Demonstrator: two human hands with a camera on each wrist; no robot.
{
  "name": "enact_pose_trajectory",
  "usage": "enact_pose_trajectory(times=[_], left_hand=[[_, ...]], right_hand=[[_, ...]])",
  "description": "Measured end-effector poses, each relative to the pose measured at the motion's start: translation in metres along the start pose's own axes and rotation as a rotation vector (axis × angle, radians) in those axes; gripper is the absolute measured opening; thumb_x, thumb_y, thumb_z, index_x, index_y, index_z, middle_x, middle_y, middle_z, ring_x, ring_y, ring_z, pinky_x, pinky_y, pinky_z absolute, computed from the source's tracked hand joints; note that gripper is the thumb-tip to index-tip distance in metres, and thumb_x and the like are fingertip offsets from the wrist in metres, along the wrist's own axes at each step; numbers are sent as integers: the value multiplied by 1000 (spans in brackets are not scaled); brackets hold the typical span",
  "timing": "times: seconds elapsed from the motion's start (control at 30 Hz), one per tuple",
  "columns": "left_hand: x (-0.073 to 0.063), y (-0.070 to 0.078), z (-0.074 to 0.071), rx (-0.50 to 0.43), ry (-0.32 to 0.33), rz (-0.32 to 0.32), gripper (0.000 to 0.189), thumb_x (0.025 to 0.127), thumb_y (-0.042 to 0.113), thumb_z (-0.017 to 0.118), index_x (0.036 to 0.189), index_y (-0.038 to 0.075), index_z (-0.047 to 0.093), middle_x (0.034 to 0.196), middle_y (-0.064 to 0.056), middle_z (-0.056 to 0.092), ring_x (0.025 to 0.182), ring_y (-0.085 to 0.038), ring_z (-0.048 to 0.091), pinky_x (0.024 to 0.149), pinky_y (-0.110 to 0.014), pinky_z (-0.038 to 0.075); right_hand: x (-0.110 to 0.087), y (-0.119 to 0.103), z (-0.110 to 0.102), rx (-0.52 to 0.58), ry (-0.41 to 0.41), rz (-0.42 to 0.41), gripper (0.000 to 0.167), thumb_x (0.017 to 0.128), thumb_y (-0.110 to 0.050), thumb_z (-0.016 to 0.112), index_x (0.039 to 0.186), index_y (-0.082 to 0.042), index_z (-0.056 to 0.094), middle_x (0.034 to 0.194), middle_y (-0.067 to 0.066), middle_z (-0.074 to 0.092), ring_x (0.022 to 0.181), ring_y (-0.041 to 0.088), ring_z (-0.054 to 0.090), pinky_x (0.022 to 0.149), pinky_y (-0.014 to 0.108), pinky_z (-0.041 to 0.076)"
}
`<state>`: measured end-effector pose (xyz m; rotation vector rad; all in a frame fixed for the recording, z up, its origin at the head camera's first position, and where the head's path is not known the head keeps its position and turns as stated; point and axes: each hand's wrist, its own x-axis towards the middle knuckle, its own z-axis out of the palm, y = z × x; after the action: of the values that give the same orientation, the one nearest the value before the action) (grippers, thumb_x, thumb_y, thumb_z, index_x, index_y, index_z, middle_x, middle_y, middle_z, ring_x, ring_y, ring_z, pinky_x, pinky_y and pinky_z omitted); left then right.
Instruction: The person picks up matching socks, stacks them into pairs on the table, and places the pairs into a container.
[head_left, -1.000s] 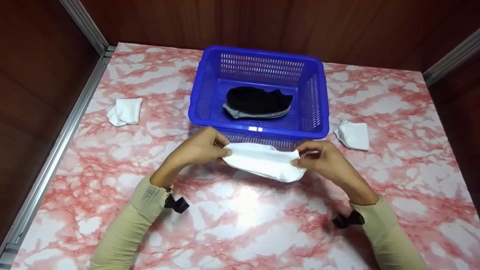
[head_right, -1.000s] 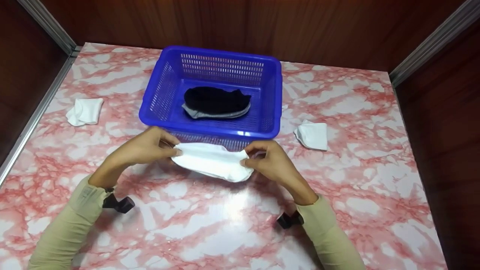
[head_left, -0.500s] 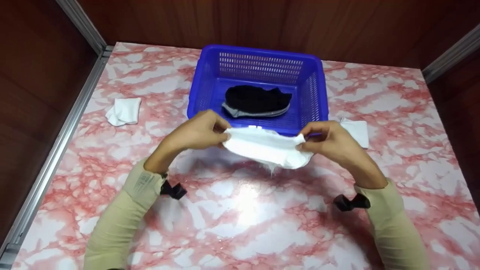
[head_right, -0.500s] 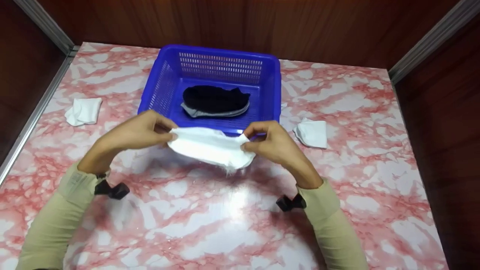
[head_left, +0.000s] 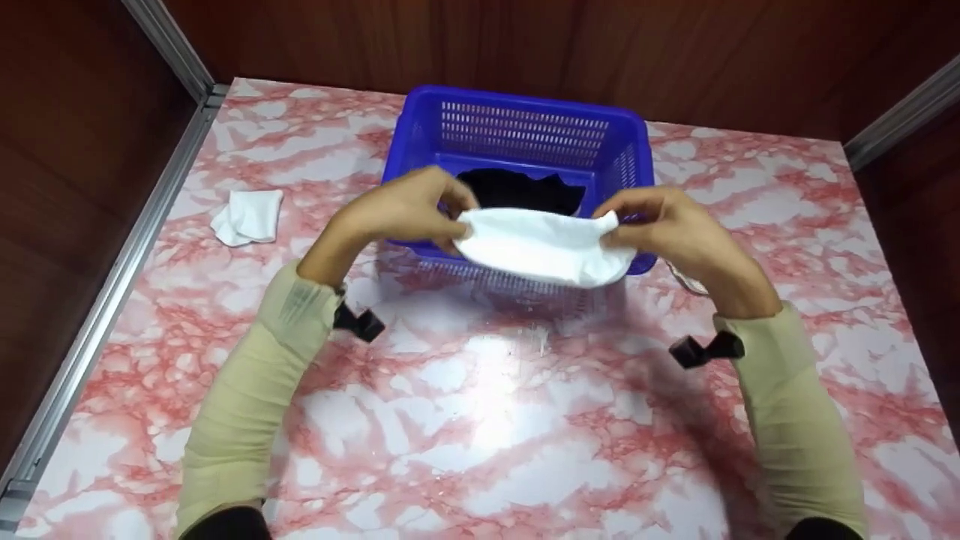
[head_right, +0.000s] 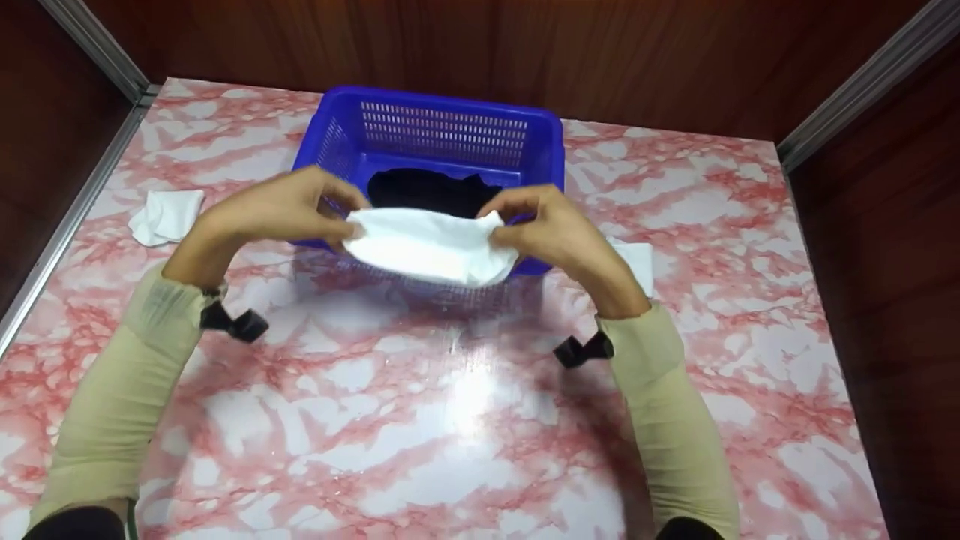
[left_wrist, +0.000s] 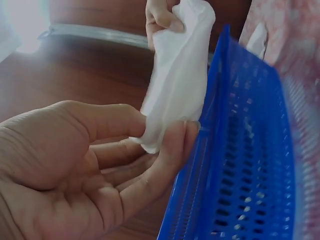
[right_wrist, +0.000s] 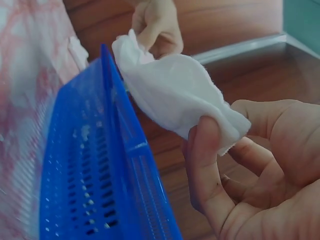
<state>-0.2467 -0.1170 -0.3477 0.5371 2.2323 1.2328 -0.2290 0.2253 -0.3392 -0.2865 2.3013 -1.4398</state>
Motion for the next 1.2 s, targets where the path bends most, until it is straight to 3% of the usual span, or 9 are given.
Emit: enact_pose_trajectory(times=[0.23,0.37,0.6,0.8,1.0,1.2], left_hand=[[21,5,-25,-7,-59,35,30,98,4,69,127,-3,71,125,-23,72,79,-10,77,77,-27,65],[33,4,-37,-11,-63,3,34,98,5,68,131,-3,69,124,-19,73,78,-8,76,75,-23,63],[56,0,-51,-52,-55,-55,35,98,3,66,132,-5,68,99,-1,75,75,-8,75,76,-22,63],[73,-8,-60,-69,-42,-114,37,98,1,64,134,-5,65,108,-4,70,78,-6,72,79,-21,63],[87,-15,-67,-54,-55,-138,37,98,2,61,134,-3,65,101,0,69,75,-5,69,75,-19,62],[104,-21,-71,-108,-39,-190,34,98,2,59,132,-3,64,90,4,70,72,-6,68,74,-19,62]], right_hand=[[23,-9,-15,-72,39,46,14,91,-5,76,102,-13,80,91,-5,71,80,8,65,71,22,58],[38,-9,-23,-12,9,90,13,93,-4,75,102,-13,79,93,-5,69,76,7,65,68,20,57],[65,-5,-32,128,-24,121,13,96,0,69,98,-10,77,89,-4,70,76,8,66,67,21,57],[92,-1,-37,175,-27,180,11,96,1,68,96,-9,74,88,-1,69,77,10,66,68,22,58],[115,4,-39,229,-31,233,14,95,3,66,92,-9,72,84,-1,67,75,10,64,67,22,56],[129,9,-43,279,-22,264,16,96,4,65,92,-10,71,84,-2,67,75,9,64,68,22,57]])
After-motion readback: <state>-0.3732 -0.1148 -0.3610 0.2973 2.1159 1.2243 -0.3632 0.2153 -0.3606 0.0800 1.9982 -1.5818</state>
